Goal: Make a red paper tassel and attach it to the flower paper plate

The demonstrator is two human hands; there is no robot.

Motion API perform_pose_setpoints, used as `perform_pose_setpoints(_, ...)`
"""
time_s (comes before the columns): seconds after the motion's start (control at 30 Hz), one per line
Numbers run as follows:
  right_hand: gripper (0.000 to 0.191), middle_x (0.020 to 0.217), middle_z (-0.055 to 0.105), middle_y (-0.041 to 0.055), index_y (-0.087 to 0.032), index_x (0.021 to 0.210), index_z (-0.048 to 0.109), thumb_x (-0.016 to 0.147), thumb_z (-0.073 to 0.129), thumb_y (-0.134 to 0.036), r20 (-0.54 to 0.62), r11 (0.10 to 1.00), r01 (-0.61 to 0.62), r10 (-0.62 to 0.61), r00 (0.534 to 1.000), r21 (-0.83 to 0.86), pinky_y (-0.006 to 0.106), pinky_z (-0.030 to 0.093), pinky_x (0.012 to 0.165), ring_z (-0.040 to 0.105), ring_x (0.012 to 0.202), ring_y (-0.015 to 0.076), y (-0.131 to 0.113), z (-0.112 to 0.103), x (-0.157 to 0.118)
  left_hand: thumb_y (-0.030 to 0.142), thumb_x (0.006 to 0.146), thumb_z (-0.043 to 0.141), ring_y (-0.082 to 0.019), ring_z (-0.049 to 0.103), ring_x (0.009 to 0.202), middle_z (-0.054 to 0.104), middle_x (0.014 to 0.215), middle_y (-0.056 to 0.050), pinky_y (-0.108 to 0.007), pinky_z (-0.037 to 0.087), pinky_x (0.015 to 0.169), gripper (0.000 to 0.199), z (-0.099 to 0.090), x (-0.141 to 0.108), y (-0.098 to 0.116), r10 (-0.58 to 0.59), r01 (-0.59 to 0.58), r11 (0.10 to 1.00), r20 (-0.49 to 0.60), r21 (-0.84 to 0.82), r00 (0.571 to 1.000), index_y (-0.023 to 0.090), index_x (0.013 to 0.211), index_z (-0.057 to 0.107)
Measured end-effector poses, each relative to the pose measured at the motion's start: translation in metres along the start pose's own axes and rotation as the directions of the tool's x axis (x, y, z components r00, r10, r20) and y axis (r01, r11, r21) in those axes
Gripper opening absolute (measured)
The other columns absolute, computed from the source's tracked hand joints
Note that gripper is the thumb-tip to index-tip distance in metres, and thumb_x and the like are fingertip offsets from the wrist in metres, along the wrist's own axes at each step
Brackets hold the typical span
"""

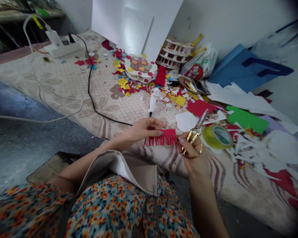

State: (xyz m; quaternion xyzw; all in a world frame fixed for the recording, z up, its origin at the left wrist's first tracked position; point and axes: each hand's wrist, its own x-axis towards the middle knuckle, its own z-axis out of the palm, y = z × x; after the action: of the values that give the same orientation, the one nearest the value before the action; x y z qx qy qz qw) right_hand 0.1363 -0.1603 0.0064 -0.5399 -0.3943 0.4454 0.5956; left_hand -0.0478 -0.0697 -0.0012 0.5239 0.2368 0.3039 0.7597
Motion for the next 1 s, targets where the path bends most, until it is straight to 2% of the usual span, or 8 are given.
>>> perform_pose_setpoints(0.27,0.026,0.063,0.055,-0.007,-0.022,0.08,0.054,0.069,0.077,-0.029,0.004,0.996,-0.009,0.01,1.0,-0.091,0.023,0.038,0.044,0.049,0.045,0.008,0.002,0.0,0.0,0.019,0.074,0.071,-0.006,0.055,0.066,0.063,0.078,0.0,-0.021,0.04,0.064,0.026,0.001,0.0,0.0,0.027,-0.027,1.0,0.032,0.008,0.999,0.011,0.097,0.061)
perform_pose_setpoints(0.43,0.028,0.06,0.054,-0.0074,-0.022,0.082,0.053,0.068,0.077,-0.029,0.025,0.986,0.002,0.002,1.0,-0.165,0.023,0.036,0.043,0.049,0.045,0.0087,0.008,-0.001,0.0,0.022,0.074,0.072,-0.007,0.056,0.068,0.062,0.079,0.0,-0.021,0.041,0.065,0.029,0.0,0.001,-0.002,0.027,-0.028,0.999,0.031,0.037,0.999,0.011,0.098,0.061)
perform_pose_setpoints(0.63,0.027,0.063,0.054,-0.0072,-0.023,0.084,0.054,0.07,0.077,-0.029,0.041,0.986,-0.017,0.024,0.999,-0.163,0.023,0.038,0.045,0.05,0.047,0.0087,0.01,0.0,-0.001,0.024,0.073,0.073,-0.012,0.061,0.081,0.065,0.089,-0.005,-0.026,0.046,0.075,0.032,-0.001,0.001,-0.004,0.1,-0.104,0.978,0.035,0.179,0.994,0.011,0.099,0.06)
perform_pose_setpoints(0.87,0.023,0.062,0.053,-0.0072,-0.022,0.082,0.055,0.072,0.075,-0.028,0.066,0.988,-0.01,0.021,0.998,-0.152,0.022,0.039,0.046,0.05,0.048,0.0082,0.011,0.0,-0.002,0.018,0.073,0.072,-0.015,0.065,0.085,0.068,0.088,-0.005,-0.03,0.048,0.08,0.03,0.001,-0.005,0.007,0.226,-0.189,0.854,-0.019,0.485,0.974,0.012,0.1,0.061)
perform_pose_setpoints(0.93,0.023,0.062,0.053,-0.0073,-0.022,0.082,0.055,0.072,0.075,-0.028,0.07,0.989,-0.01,0.021,0.997,-0.149,0.021,0.039,0.046,0.05,0.048,0.0081,0.012,0.0,-0.001,0.017,0.073,0.071,-0.016,0.066,0.087,0.069,0.09,-0.006,-0.03,0.048,0.081,0.031,0.003,-0.006,0.009,0.238,-0.193,0.839,-0.024,0.508,0.971,0.012,0.102,0.06)
perform_pose_setpoints(1.0,0.024,0.062,0.053,-0.0074,-0.022,0.083,0.055,0.071,0.076,-0.028,0.074,0.988,-0.015,0.027,0.997,-0.155,0.021,0.039,0.045,0.05,0.048,0.0082,0.013,0.0,-0.001,0.017,0.074,0.071,-0.015,0.065,0.085,0.068,0.089,-0.006,-0.029,0.048,0.079,0.032,0.004,-0.006,0.01,0.213,-0.192,0.872,0.005,0.451,0.977,0.012,0.103,0.059)
